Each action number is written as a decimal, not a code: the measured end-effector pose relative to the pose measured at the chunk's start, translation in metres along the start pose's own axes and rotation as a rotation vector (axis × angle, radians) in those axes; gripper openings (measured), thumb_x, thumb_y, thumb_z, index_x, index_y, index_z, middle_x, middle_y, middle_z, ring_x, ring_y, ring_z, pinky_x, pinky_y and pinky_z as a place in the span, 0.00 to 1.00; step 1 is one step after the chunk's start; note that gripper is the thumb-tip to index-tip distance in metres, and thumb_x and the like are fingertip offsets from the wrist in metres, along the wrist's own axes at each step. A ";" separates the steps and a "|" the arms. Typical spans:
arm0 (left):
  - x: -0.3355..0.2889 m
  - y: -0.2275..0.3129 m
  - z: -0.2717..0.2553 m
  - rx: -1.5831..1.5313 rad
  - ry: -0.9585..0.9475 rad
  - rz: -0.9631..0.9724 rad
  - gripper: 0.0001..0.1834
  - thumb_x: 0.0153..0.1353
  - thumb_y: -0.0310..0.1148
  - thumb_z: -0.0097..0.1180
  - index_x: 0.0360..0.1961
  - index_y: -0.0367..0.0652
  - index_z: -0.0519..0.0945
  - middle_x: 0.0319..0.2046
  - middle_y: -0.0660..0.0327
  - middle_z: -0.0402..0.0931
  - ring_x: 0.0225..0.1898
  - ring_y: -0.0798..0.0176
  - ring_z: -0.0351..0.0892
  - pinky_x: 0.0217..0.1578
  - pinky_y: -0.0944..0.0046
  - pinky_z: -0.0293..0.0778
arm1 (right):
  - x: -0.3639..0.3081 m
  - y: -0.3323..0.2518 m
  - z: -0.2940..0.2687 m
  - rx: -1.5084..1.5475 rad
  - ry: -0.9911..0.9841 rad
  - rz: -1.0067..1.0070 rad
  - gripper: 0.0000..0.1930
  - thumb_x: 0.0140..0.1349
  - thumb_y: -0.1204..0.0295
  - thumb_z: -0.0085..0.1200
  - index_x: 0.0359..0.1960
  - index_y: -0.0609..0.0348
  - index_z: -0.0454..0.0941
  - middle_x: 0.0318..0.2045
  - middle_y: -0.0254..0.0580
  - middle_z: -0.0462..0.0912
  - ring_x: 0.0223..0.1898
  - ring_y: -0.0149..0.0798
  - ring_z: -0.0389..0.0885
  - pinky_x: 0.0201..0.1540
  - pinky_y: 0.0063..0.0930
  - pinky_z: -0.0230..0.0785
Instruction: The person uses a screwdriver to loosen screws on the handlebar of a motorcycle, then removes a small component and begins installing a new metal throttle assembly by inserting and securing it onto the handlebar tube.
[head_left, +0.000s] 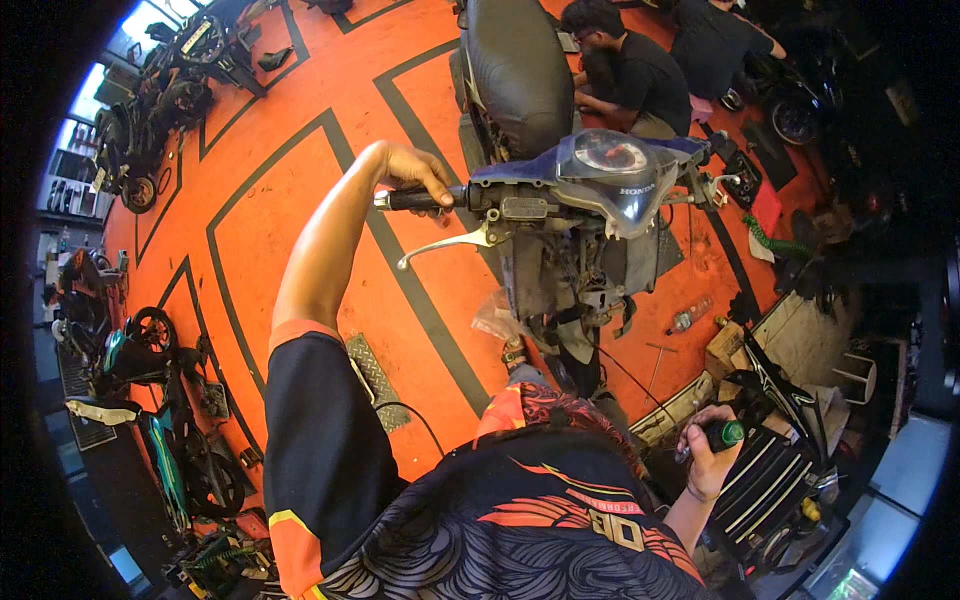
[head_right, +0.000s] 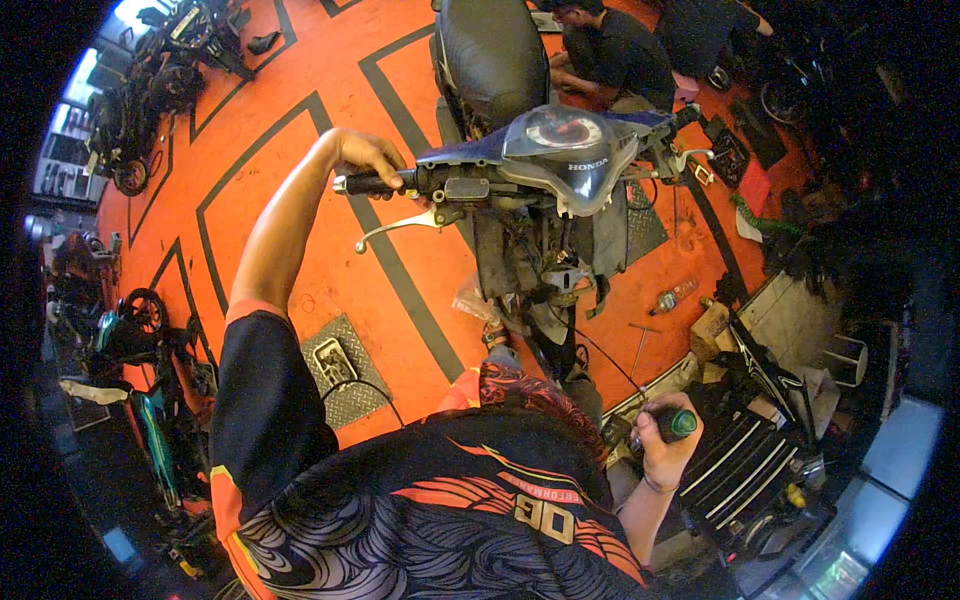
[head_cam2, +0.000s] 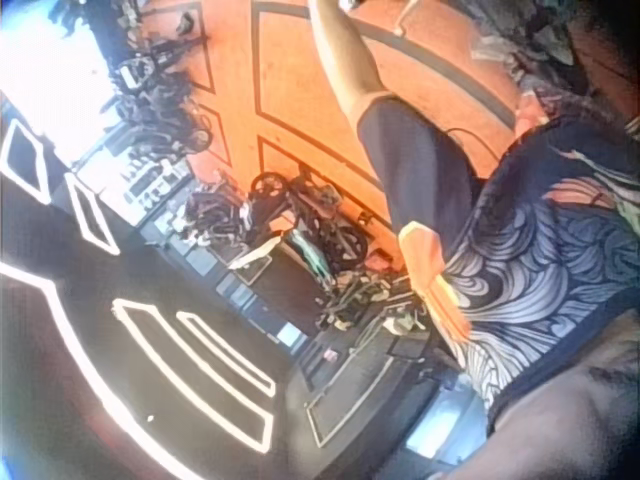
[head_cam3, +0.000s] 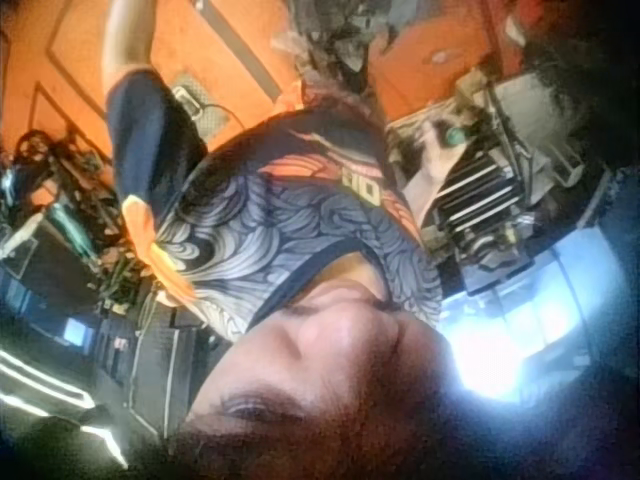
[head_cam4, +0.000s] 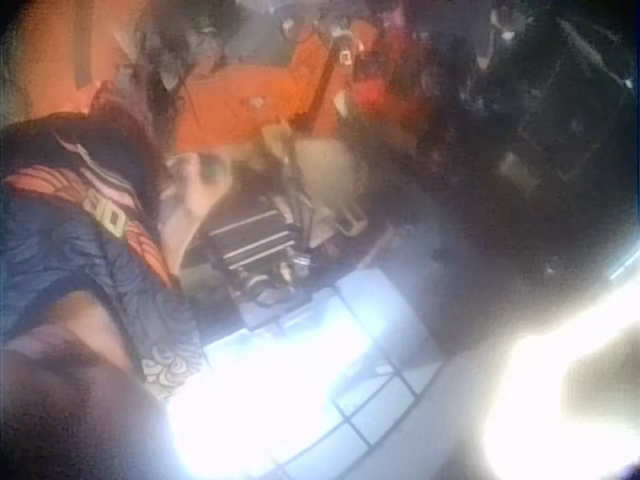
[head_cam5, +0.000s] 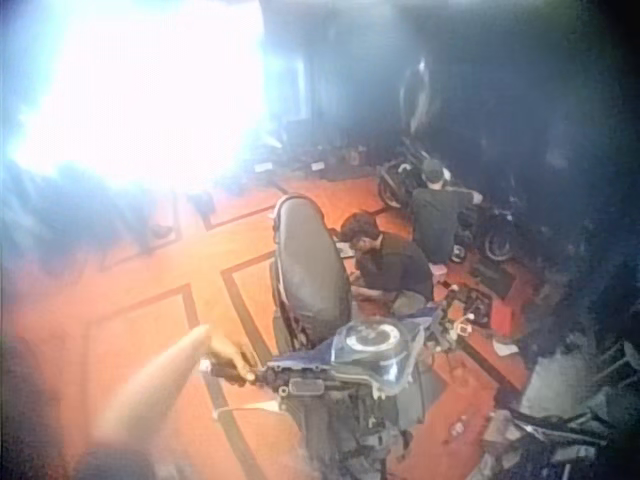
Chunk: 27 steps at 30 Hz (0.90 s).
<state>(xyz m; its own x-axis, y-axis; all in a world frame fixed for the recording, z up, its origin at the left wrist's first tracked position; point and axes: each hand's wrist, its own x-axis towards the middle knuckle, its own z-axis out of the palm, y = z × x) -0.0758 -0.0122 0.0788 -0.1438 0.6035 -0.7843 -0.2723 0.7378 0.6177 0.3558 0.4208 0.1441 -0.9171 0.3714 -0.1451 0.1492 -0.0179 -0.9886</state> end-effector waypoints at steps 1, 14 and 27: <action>0.011 -0.011 -0.001 -0.041 -0.008 -0.011 0.27 0.51 0.46 0.71 0.44 0.35 0.81 0.31 0.59 0.82 0.32 0.66 0.81 0.33 0.64 0.78 | 0.000 0.000 0.002 -0.002 0.001 -0.004 0.12 0.56 0.74 0.65 0.35 0.64 0.73 0.29 0.39 0.76 0.22 0.28 0.75 0.24 0.23 0.69; -0.015 0.010 0.107 0.711 0.891 0.219 0.18 0.56 0.48 0.63 0.33 0.41 0.79 0.22 0.52 0.78 0.27 0.49 0.80 0.30 0.52 0.72 | 0.007 -0.004 -0.014 -0.092 0.013 0.078 0.11 0.53 0.77 0.65 0.36 0.65 0.76 0.29 0.36 0.79 0.28 0.27 0.77 0.31 0.22 0.71; 0.021 -0.006 0.135 1.053 1.384 0.146 0.19 0.51 0.36 0.67 0.41 0.40 0.76 0.31 0.55 0.78 0.36 0.47 0.78 0.36 0.51 0.72 | 0.015 -0.021 -0.030 -0.102 0.061 0.028 0.08 0.54 0.76 0.64 0.32 0.62 0.77 0.27 0.34 0.77 0.30 0.26 0.75 0.35 0.23 0.68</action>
<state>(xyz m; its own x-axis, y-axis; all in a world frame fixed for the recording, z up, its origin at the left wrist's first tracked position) 0.0512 0.0363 0.0666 -0.8986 0.4098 0.1567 0.4167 0.9090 0.0122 0.3503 0.4542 0.1642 -0.8884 0.4278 -0.1667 0.2139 0.0644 -0.9747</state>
